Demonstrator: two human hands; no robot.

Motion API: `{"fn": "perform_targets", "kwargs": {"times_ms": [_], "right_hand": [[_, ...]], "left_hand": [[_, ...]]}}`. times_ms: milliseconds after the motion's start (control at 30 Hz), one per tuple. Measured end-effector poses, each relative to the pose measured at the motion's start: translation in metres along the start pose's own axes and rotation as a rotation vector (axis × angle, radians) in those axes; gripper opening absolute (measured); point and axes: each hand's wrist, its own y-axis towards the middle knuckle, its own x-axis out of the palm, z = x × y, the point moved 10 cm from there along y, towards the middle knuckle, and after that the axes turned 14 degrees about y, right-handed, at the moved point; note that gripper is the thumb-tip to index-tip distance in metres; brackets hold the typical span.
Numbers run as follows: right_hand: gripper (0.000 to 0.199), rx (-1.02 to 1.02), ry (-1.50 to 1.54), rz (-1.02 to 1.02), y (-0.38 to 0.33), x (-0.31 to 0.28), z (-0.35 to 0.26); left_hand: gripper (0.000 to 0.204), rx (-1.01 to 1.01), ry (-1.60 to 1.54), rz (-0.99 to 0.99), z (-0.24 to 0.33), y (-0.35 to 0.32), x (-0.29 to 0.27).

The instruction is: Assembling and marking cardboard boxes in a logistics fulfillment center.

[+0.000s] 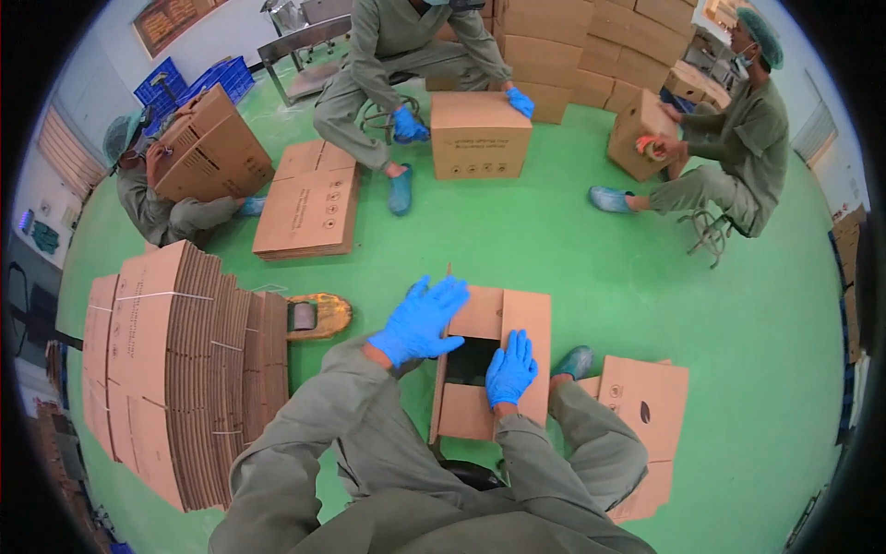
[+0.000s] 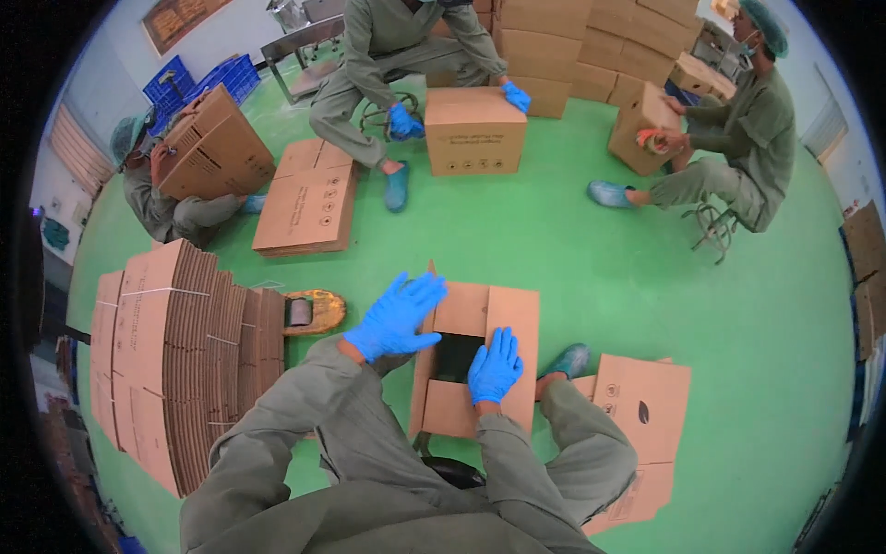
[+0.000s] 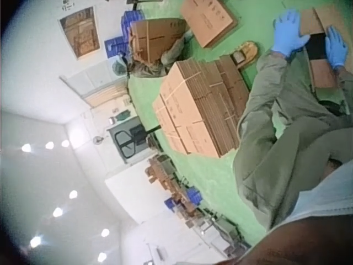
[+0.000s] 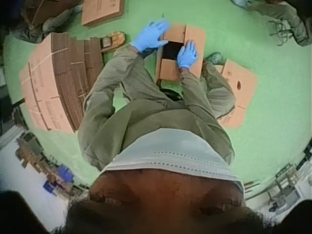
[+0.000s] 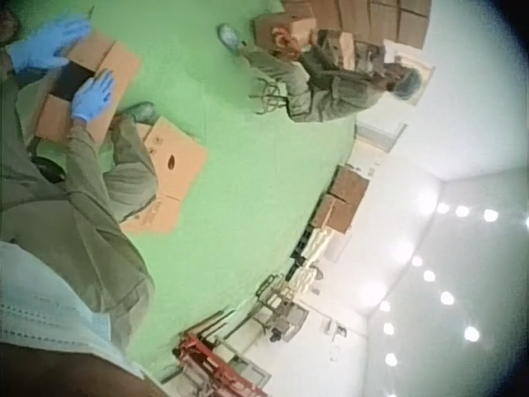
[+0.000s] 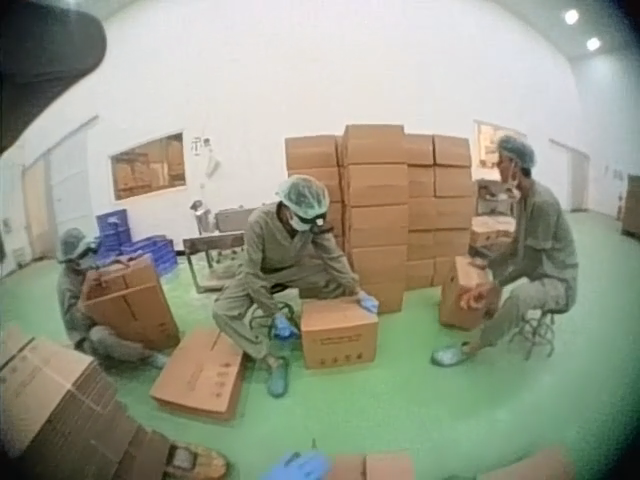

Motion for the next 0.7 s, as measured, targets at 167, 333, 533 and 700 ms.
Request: {"fn": "perform_targets", "kwargs": {"times_ms": [167, 333, 533, 700], "right_hand": [[0.05, 0.057, 0.196, -0.015, 0.008, 0.011, 0.01], [0.043, 0.414, 1.529, -0.091, 0.022, -0.005, 0.067], [0.046, 0.612, 0.953, -0.059, 0.007, -0.239, 0.107], [0.046, 0.776, 0.952, 0.315, -0.068, -0.26, 0.28]], "left_hand": [[0.084, -0.193, -0.199, 0.224, -0.006, 0.008, 0.028], [0.073, -0.159, -0.109, 0.052, 0.067, 0.067, 0.098], [0.076, -0.1, -0.07, 0.045, 0.072, 0.104, 0.125], [0.078, -0.08, 0.096, -0.037, 0.003, 0.21, 0.133]]}}
